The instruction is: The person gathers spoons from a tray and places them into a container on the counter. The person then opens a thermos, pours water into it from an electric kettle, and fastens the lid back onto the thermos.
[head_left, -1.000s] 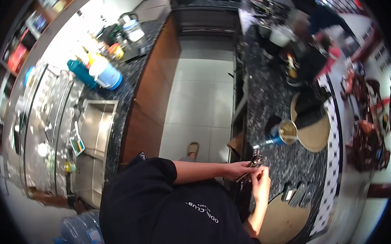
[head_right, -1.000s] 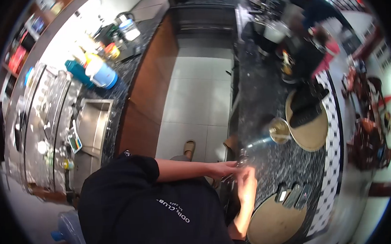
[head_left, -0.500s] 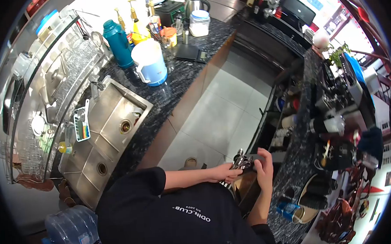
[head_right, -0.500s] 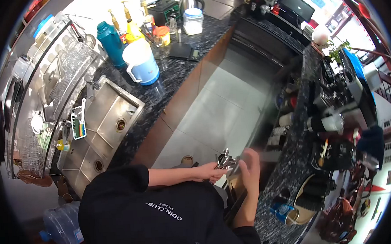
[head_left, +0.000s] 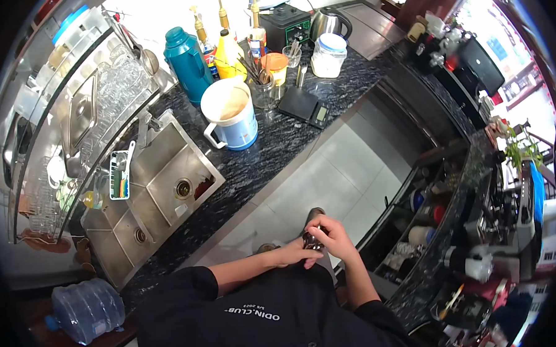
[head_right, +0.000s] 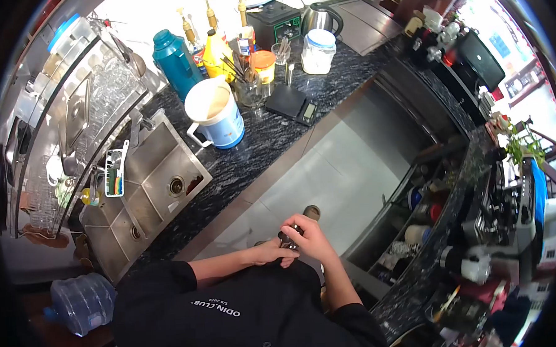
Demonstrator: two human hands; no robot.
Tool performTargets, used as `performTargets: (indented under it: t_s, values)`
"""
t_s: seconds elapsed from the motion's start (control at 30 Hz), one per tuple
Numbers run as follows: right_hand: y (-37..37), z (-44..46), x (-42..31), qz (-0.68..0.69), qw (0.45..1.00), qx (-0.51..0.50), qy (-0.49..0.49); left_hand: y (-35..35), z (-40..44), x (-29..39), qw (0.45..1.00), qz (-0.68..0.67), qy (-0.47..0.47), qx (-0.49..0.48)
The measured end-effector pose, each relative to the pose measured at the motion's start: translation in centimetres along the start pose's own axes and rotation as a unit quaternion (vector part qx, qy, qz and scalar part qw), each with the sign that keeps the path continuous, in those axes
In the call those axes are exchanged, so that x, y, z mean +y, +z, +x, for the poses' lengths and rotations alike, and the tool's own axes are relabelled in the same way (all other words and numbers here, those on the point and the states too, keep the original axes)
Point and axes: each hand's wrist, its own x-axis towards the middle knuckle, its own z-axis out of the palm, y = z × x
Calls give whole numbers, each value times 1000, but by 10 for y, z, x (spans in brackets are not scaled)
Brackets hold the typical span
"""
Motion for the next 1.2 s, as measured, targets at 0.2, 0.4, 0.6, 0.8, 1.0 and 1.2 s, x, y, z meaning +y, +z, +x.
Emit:
performTargets:
  t_s: [0.2,0.4,0.6,0.8,1.0,1.2]
  values:
    - [-91,60,21,50,996,10,-80,-7,88,47,997,-9,-15,69]
    - [-164,114,3,6,970,-243,-4,-11,140,86,992,-46,-58,97]
    - [-211,176,22,100,995,10,-24,-34,189,142,920,-140,219,294]
    - [-213,224,-1,-133,980,-143,-25,-82,236,193,844,-133,339,394]
    - [-227,287,-19,-127,973,-187,57,-111,259,229,831,7,437,345]
    - [-238,342,-10,11,944,-322,68,-135,249,254,799,157,464,350]
